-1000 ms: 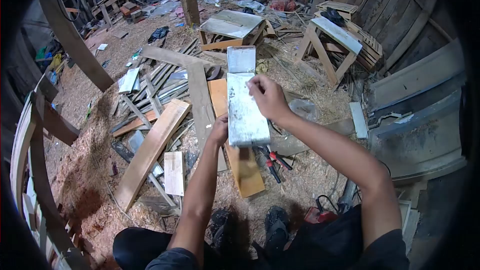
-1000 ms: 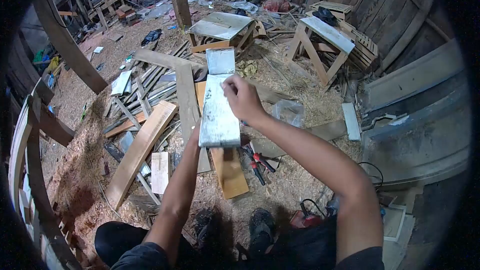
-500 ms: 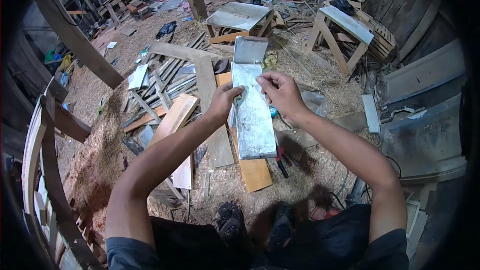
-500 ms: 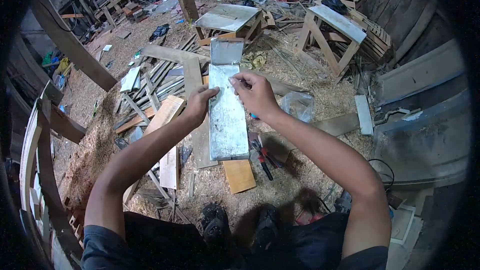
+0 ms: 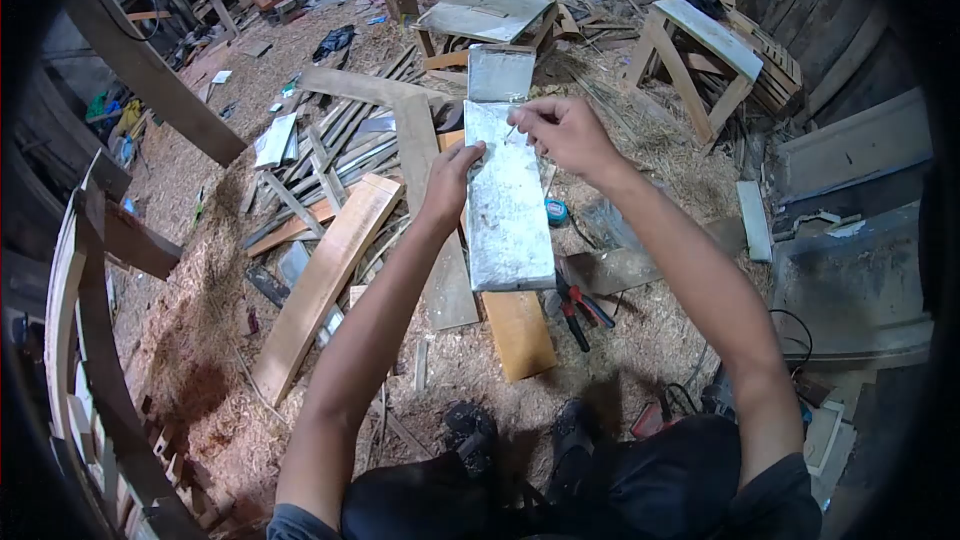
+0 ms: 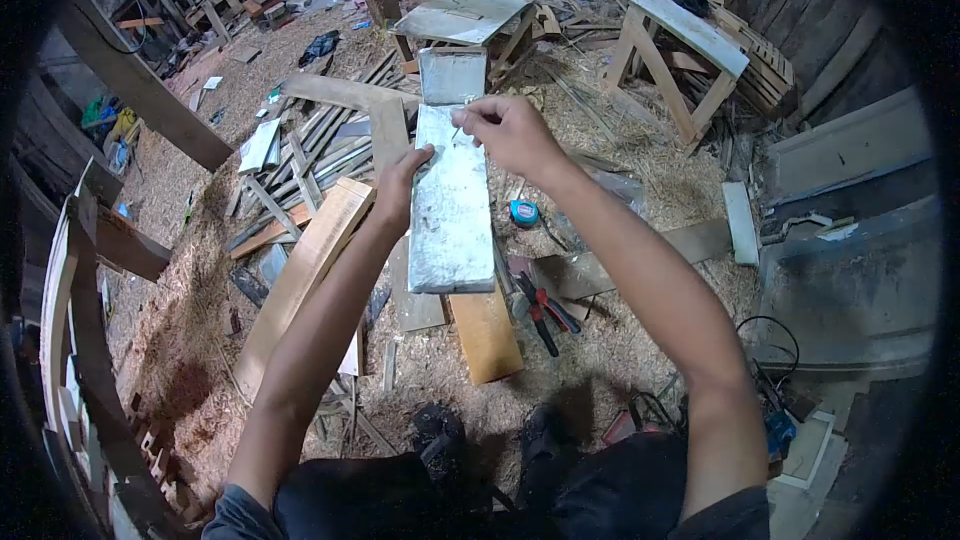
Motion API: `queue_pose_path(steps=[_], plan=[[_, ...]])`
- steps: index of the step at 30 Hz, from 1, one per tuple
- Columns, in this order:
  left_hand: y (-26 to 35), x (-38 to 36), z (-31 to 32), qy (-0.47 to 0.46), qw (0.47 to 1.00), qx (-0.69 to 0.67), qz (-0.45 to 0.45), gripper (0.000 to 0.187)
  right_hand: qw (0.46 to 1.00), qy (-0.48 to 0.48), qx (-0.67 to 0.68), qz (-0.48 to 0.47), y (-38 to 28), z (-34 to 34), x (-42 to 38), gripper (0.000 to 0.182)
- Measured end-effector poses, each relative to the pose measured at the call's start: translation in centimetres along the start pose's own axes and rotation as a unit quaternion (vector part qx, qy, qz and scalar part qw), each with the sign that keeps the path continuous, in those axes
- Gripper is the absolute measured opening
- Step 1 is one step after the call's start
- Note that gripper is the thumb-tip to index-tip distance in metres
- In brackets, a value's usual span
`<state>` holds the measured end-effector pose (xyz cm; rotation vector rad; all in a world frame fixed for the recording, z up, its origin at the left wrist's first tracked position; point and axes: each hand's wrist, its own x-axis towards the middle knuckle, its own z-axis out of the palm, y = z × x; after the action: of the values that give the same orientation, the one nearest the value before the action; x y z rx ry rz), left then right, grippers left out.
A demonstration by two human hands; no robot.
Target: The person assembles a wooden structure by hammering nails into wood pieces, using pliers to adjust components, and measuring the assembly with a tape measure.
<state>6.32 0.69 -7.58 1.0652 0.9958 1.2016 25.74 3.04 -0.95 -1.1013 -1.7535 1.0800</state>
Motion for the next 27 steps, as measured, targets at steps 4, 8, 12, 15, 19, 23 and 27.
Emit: queue_pose_path(steps=[4, 8, 12, 15, 19, 23, 27], plan=[[-1.0, -1.0, 0.4, 0.021, 0.999, -0.035, 0.023, 0.035, 0.988, 0.033, -0.097, -0.113, 2.1, 1.5, 0.1, 0.023], [-1.0, -1.0, 0.3, 0.023, 0.999, -0.013, 0.031, 0.033, 0.987, 0.049, -0.086, -0.129, 2.4, 1.7, -0.8, 0.023], [-1.0, -0.9, -0.1, 0.023, 0.999, 0.014, 0.032, 0.031, 0.985, 0.07, -0.08, -0.138, 2.6, 2.0, -0.5, 0.021], [-0.6, -1.0, 0.0, 0.021, 0.999, 0.022, 0.04, 0.031, 0.987, 0.061, -0.072, -0.131, 2.3, 1.9, -0.7, 0.021], [-0.5, -1.1, 0.1, 0.022, 1.0, -0.005, 0.018, 0.03, 0.986, 0.065, -0.057, -0.14, 2.6, 2.2, -0.8, 0.021], [-0.4, -0.9, 0.2, 0.023, 0.999, 0.001, 0.026, 0.029, 0.985, 0.068, -0.06, -0.148, 2.4, 2.2, -0.8, 0.021], [-0.6, -0.7, 0.2, 0.015, 1.0, -0.02, 0.015, 0.029, 0.973, 0.079, -0.106, -0.187, 2.5, 2.2, -0.9, 0.02]])
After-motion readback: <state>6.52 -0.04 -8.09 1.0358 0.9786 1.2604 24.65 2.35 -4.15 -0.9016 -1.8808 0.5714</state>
